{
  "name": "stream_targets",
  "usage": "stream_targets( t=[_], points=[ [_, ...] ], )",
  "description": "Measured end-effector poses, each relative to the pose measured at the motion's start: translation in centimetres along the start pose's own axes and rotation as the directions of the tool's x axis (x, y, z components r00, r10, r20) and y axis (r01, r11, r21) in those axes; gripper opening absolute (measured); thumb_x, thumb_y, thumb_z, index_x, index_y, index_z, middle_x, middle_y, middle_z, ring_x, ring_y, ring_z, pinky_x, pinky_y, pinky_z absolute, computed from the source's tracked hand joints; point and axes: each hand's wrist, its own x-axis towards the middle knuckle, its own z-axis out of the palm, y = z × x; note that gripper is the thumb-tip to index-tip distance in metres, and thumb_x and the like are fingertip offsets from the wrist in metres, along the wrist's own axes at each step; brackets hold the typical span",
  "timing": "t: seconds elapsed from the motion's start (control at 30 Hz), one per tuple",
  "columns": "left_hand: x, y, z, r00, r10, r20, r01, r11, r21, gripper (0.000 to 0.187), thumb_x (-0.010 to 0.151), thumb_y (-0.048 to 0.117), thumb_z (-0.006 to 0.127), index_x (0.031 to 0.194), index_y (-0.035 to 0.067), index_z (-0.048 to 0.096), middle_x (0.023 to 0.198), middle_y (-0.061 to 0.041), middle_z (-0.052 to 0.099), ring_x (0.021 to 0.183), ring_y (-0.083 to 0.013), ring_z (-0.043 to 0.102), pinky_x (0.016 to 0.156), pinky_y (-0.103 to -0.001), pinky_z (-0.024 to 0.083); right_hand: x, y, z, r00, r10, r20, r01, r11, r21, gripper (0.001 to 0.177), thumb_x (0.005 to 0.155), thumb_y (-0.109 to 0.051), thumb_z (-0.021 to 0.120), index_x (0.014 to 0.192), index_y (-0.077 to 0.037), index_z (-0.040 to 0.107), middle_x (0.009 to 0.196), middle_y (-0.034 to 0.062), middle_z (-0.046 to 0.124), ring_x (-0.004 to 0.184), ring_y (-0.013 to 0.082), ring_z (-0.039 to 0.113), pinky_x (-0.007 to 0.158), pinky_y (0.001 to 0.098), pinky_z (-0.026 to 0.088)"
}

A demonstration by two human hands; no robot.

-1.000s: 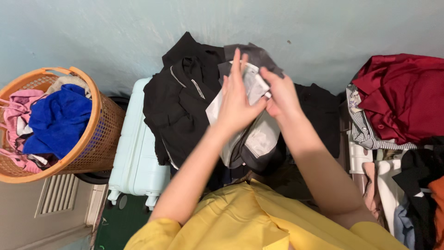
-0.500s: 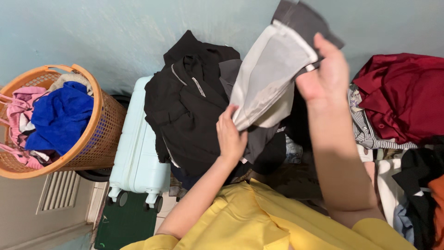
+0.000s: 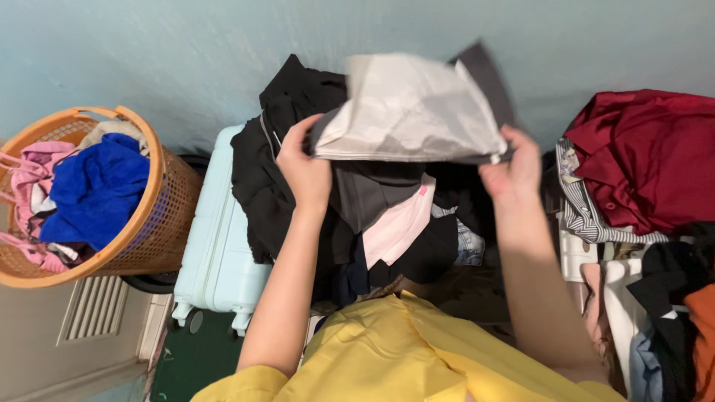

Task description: The person sorts through a pile of clothes, picking up and shaking out individual items including black trousers, grey shorts, and pink patterned fabric.

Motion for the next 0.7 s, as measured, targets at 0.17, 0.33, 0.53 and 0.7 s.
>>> stream_targets(
  t=[0.17, 0.33, 0.53, 0.7],
  points=[
    [-1.6, -3.6, 0.3, 0.998, -0.053, 0.021, 0.027, 0.763, 0.646, 0.088, 0.066, 0.052, 0.087, 0.145, 0.032, 0.054, 0.159, -0.021, 0.021, 0.149, -0.0545, 0.01, 0.102, -0.086, 0.002, 4.1, 4.8, -10.5, 0.964, 0.18, -0.196, -0.161, 0.981, 0.107, 0.037, 0.095, -0.007, 0.052, 0.126, 0.012, 0.053, 0.126, 0.0262, 0.067, 0.12, 0.0393, 0.066, 0.113, 0.0538, 0.049],
    [-3.2, -6.6, 1.2, 0.985, -0.152, 0.08, 0.09, 0.855, 0.511, 0.107, 0.067, 0.054, 0.085, 0.16, 0.033, 0.036, 0.167, -0.02, 0.009, 0.149, -0.0577, 0.009, 0.1, -0.089, -0.006, 3.0, 7.4, -12.1, 0.947, 0.215, -0.239, -0.224, 0.975, -0.008, 0.04, 0.094, -0.008, 0.056, 0.129, 0.011, 0.053, 0.127, 0.0238, 0.065, 0.114, 0.0357, 0.069, 0.103, 0.0508, 0.055],
    [-4.5, -5.9, 2.2, 0.976, 0.216, 0.041, -0.206, 0.831, 0.516, 0.064, 0.063, 0.014, 0.08, 0.124, 0.027, 0.068, 0.146, -0.012, 0.045, 0.147, -0.0426, 0.032, 0.117, -0.076, 0.003, 1.3, 9.6, -10.1, 0.933, -0.2, -0.3, -0.078, 0.699, -0.71, 0.086, 0.076, -0.008, 0.077, 0.147, -0.006, 0.028, 0.133, 0.0241, 0.056, 0.115, 0.0369, 0.064, 0.092, 0.0503, 0.054],
    [-3.2, -4.5, 2.0, 0.959, 0.239, 0.155, -0.275, 0.918, 0.284, 0.049, 0.069, -0.008, 0.066, 0.112, 0.012, 0.076, 0.099, -0.005, 0.069, 0.113, -0.0274, 0.061, 0.103, -0.05, 0.042, -0.2, 9.5, -9.7, 0.845, -0.499, 0.194, 0.144, -0.137, -0.98, 0.079, 0.083, -0.025, 0.089, 0.144, 0.0, 0.046, 0.146, 0.032, 0.045, 0.133, 0.044, 0.047, 0.107, 0.0471, 0.041]
  ],
)
